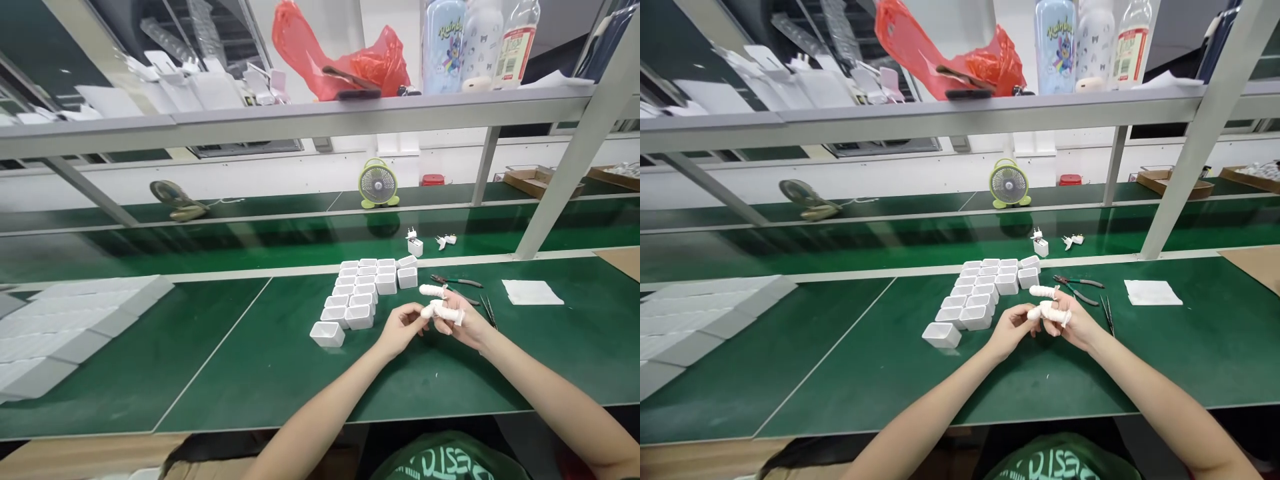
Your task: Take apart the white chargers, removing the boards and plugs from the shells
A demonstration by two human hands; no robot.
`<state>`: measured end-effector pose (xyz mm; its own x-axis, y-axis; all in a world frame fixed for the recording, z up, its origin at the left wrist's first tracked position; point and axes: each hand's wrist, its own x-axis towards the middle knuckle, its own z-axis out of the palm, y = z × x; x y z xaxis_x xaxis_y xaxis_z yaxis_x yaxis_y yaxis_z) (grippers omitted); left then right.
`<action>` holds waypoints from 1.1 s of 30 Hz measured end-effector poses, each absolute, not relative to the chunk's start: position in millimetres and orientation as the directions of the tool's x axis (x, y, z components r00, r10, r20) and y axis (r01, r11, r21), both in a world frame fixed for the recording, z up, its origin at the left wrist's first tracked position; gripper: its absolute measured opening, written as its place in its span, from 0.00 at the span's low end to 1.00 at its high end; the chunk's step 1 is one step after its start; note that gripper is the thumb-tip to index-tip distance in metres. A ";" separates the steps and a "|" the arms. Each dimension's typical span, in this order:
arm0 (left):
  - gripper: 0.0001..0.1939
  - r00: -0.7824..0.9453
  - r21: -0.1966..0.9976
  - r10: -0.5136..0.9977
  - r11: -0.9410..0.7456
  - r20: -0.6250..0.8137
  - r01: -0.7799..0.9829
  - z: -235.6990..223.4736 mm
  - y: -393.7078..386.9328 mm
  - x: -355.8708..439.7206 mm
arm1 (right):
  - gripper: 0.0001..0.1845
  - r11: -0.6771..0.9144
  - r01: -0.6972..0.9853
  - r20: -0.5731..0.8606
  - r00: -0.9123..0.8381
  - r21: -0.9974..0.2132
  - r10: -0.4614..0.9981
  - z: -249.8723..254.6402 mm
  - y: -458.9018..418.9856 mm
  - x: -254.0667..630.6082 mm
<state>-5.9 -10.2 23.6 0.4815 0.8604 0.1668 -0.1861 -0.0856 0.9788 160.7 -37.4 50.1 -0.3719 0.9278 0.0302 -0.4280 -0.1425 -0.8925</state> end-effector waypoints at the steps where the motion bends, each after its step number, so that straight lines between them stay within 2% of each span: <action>1: 0.22 0.488 0.980 0.858 -0.077 0.160 -0.186 22.7 -9.6 -5.5 | 0.32 -0.145 -0.431 0.030 -0.372 -0.891 0.928 49.2 -37.4 160.4; 6: 0.23 0.508 0.980 0.852 -0.030 0.127 -0.195 17.8 -7.0 -4.3 | 0.27 -0.178 -0.449 0.020 -0.403 -0.875 0.915 43.2 -37.2 157.8; 13: 0.20 0.528 0.983 0.842 -0.013 0.109 -0.182 14.6 -9.3 -1.8 | 0.29 -0.269 -0.422 -0.038 -0.480 -0.865 0.876 34.8 -39.0 163.1; 18: 0.17 0.515 0.985 0.850 -0.020 0.108 -0.174 14.9 -12.0 -0.4 | 0.34 -0.248 -0.408 -0.018 -0.490 -0.879 0.871 35.9 -42.5 162.3; 25: 0.16 0.451 0.991 0.886 -0.064 0.109 -0.115 17.0 -11.1 -2.7 | 0.32 -0.279 -0.351 -0.049 -0.543 -0.894 0.838 51.1 -45.1 168.1; 27: 0.15 0.402 0.993 0.910 -0.073 0.103 -0.089 15.3 -7.3 -4.0 | 0.30 -0.207 -0.371 -0.011 -0.467 -0.905 0.884 60.1 -44.2 178.5; 30: 0.13 0.298 0.996 0.951 -0.074 0.082 -0.040 11.8 0.8 -7.6 | 0.25 -0.008 -0.378 0.072 -0.195 -0.926 0.978 69.5 -37.8 196.0; 33: 0.10 0.214 0.996 0.974 -0.082 0.075 0.023 10.3 7.8 -13.0 | 0.25 0.091 -0.203 0.101 -0.040 -0.975 0.994 67.8 -27.8 208.8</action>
<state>-13.0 7.8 10.3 0.2141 0.9739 0.0747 0.0233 -0.0815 0.9964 208.8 -27.8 67.8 -0.0401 0.9941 0.1010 -0.2033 0.0909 -0.9749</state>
